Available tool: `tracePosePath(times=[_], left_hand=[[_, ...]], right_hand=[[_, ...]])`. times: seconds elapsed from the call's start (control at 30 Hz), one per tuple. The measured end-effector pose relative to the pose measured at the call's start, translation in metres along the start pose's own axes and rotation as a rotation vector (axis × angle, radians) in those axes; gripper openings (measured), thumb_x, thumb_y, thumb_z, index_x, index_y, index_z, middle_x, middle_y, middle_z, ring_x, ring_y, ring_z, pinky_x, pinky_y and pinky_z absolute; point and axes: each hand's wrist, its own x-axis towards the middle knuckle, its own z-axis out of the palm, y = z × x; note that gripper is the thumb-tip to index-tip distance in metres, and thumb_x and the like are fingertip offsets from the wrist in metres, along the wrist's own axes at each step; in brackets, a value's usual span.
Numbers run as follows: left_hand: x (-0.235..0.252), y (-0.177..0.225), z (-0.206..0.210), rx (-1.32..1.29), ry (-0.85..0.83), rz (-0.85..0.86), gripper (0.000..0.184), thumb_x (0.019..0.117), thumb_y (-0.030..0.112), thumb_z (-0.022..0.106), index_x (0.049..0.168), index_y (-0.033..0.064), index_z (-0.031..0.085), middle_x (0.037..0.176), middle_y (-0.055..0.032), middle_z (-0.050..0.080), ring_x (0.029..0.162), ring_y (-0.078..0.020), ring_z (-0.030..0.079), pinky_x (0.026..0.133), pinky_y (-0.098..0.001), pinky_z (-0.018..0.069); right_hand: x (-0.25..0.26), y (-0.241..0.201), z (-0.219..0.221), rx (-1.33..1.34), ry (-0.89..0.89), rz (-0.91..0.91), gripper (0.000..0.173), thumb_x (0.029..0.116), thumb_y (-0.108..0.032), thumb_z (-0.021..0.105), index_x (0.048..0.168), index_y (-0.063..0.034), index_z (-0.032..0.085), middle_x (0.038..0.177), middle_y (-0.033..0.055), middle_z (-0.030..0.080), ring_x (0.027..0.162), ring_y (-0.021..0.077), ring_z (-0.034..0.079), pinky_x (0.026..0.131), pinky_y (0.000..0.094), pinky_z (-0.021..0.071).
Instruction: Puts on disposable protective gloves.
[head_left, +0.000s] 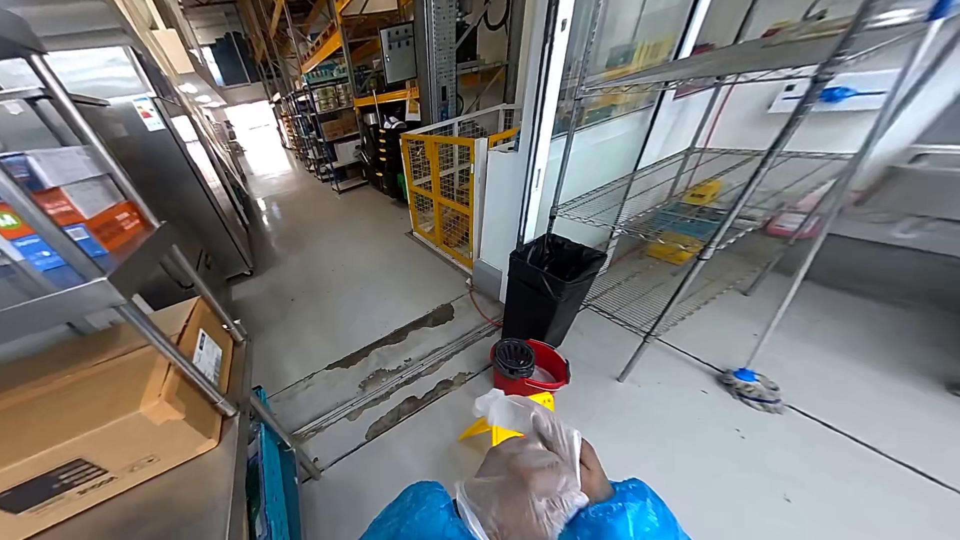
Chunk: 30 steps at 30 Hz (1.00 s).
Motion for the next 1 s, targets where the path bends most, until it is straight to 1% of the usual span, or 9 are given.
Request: tracePosePath(times=[0.2,0.27,0.33,0.4,0.63,0.73,0.83,0.93,1.0], left_hand=[[-0.008,0.004,0.029,-0.056,0.203,-0.369,0.02,0.0973,0.014,0.061,0.086,0.0,0.07,0.085,-0.0123,0.07,0.086,-0.023,0.068,0.08,-0.036,0.0563],[-0.011,-0.002,0.038,-0.175,0.21,-0.505,0.022,0.0992,0.017,0.061,0.1,-0.0041,0.069,0.106,-0.0179,0.07,0.104,-0.0242,0.068,0.091,-0.0372,0.0558],[-0.012,-0.004,0.041,-0.281,0.16,-0.581,0.035,0.0971,0.018,0.065,0.122,-0.007,0.062,0.131,-0.0223,0.063,0.125,-0.0263,0.06,0.107,-0.0386,0.0494],[-0.007,-0.003,0.041,-0.212,0.151,-0.606,0.051,0.0952,0.019,0.068,0.138,-0.0065,0.055,0.137,-0.0237,0.059,0.129,-0.0299,0.058,0.111,-0.0413,0.0466],[-0.004,-0.001,0.055,0.139,0.338,-0.521,0.017,0.0943,0.008,0.062,0.094,-0.0012,0.076,0.096,-0.0158,0.075,0.094,-0.0293,0.074,0.085,-0.0451,0.0603],[-0.004,-0.002,0.042,-0.184,0.346,-0.681,0.018,0.0976,0.009,0.061,0.098,-0.0036,0.074,0.095,-0.0139,0.074,0.091,-0.0192,0.071,0.087,-0.0371,0.0571],[-0.001,-0.004,0.031,-0.426,0.315,-0.707,0.017,0.0984,0.008,0.06,0.1,-0.0032,0.073,0.095,-0.0091,0.072,0.091,-0.0085,0.067,0.088,-0.0261,0.0547],[-0.003,-0.005,0.03,-0.363,0.252,-0.572,0.016,0.0964,0.004,0.061,0.1,-0.0059,0.073,0.098,-0.0142,0.073,0.094,-0.0128,0.069,0.09,-0.0278,0.0549],[-0.005,-0.008,0.032,-0.305,0.253,-0.495,0.015,0.0957,0.004,0.063,0.099,-0.0051,0.074,0.094,-0.014,0.074,0.091,-0.0142,0.07,0.087,-0.0294,0.0569]], right_hand=[[0.013,0.028,-0.006,0.189,0.14,0.017,0.031,0.0954,-0.004,0.055,0.12,0.0127,0.064,0.116,0.0156,0.073,0.111,0.0183,0.07,0.1,0.0342,0.0566],[0.015,0.018,-0.003,0.261,0.16,0.151,0.035,0.1004,-0.008,0.053,0.128,0.0115,0.058,0.12,0.0131,0.071,0.113,0.0147,0.068,0.101,0.0302,0.055],[0.014,0.002,0.0,0.326,0.211,0.384,0.036,0.1049,-0.014,0.041,0.135,0.0048,0.049,0.114,0.0041,0.067,0.102,0.0035,0.065,0.088,0.0211,0.0547],[0.015,0.001,0.002,0.442,0.278,0.504,0.032,0.1088,-0.017,0.037,0.13,0.0007,0.053,0.103,0.0031,0.07,0.09,0.0052,0.068,0.079,0.0232,0.0574],[0.01,-0.008,0.02,0.618,0.402,0.591,0.033,0.1119,-0.019,0.031,0.115,-0.0035,0.06,0.094,0.0042,0.071,0.088,0.0084,0.07,0.077,0.0255,0.0592],[0.01,0.004,0.014,0.473,0.29,0.39,0.035,0.1096,-0.01,0.032,0.131,0.0052,0.055,0.117,0.0091,0.07,0.109,0.0116,0.066,0.096,0.0283,0.0547],[0.012,0.009,0.011,0.321,0.278,0.193,0.033,0.1027,-0.002,0.041,0.131,0.0097,0.054,0.118,0.0111,0.071,0.11,0.0128,0.067,0.098,0.0289,0.0553],[0.012,0.018,0.006,0.183,0.249,-0.041,0.042,0.0949,0.001,0.047,0.133,0.0173,0.048,0.12,0.0159,0.069,0.111,0.0158,0.068,0.1,0.0309,0.0558],[0.014,0.014,0.0,0.074,0.227,-0.023,0.038,0.0974,-0.004,0.052,0.131,0.0149,0.053,0.119,0.0159,0.07,0.11,0.0162,0.069,0.1,0.0312,0.0562]])
